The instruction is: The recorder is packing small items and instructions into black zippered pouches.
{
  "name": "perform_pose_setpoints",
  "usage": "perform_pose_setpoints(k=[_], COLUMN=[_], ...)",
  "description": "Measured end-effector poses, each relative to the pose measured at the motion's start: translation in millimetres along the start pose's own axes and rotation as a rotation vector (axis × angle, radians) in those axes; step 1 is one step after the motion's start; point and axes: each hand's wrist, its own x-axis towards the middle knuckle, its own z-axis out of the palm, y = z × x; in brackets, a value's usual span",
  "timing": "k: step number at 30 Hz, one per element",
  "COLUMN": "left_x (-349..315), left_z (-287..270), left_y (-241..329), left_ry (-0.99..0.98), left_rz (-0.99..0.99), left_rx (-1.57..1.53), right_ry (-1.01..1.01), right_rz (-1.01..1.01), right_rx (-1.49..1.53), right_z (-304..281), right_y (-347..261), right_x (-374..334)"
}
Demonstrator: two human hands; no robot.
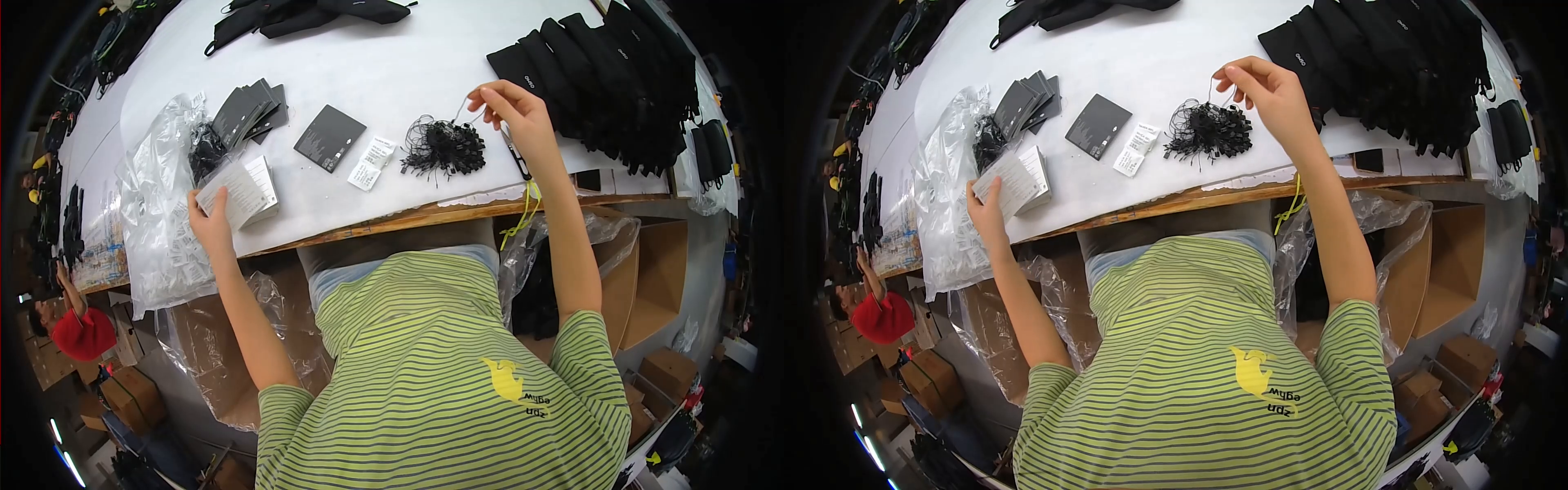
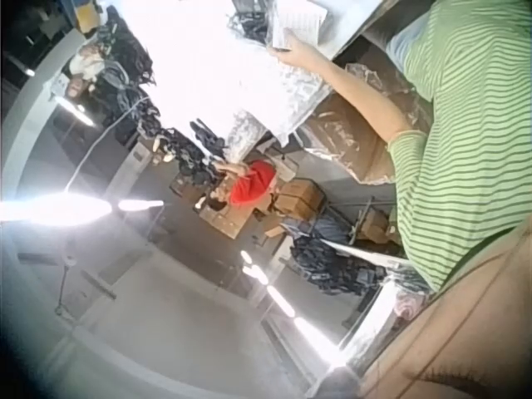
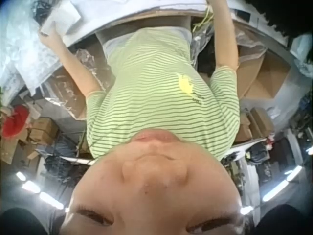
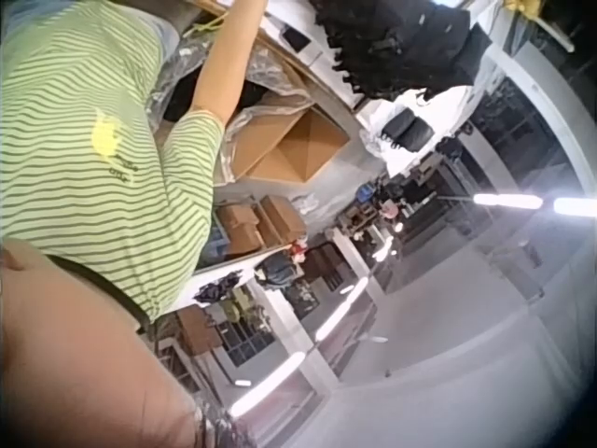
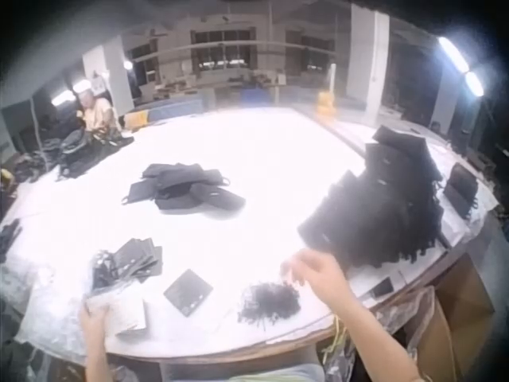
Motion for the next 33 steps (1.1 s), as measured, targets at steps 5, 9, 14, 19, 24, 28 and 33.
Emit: perform_pose_setpoints(k=[5,9,14,19,24,28,33], left_x=[-28.5,-56.6,-72.4,-91.3,-98.9,-106.1,-118.0], left_z=[5.9,7.9,2.7,19.1,26.5,39.9,61.7], left_y=[50.7,65.7,53.1,76.1,93.9,105.7,119.6], left_ry=[0.049,0.078,-0.197,-0.169,-0.367,-0.443,-0.632], left_rz=[-0.224,-0.323,-0.285,-0.314,-0.360,-0.299,-0.223], left_rx=[-0.497,-0.545,-0.649,-0.599,-0.578,-0.678,-0.738], right_ry=[0.140,0.245,0.017,-0.079,-0.150,-0.002,-0.096], right_rz=[0.158,-0.054,-0.075,0.113,0.006,0.063,0.468], right_rx=[-0.213,-0.832,-1.005,-1.183,-1.146,-0.631,0.684], right_z=[-23.3,-21.9,-15.5,-9.5,-17.3,-8.7,21.6], right_y=[69.1,79.3,75.6,89.2,84.6,49.3,20.8], right_x=[25.1,17.3,23.6,40.2,40.3,28.6,-8.6])
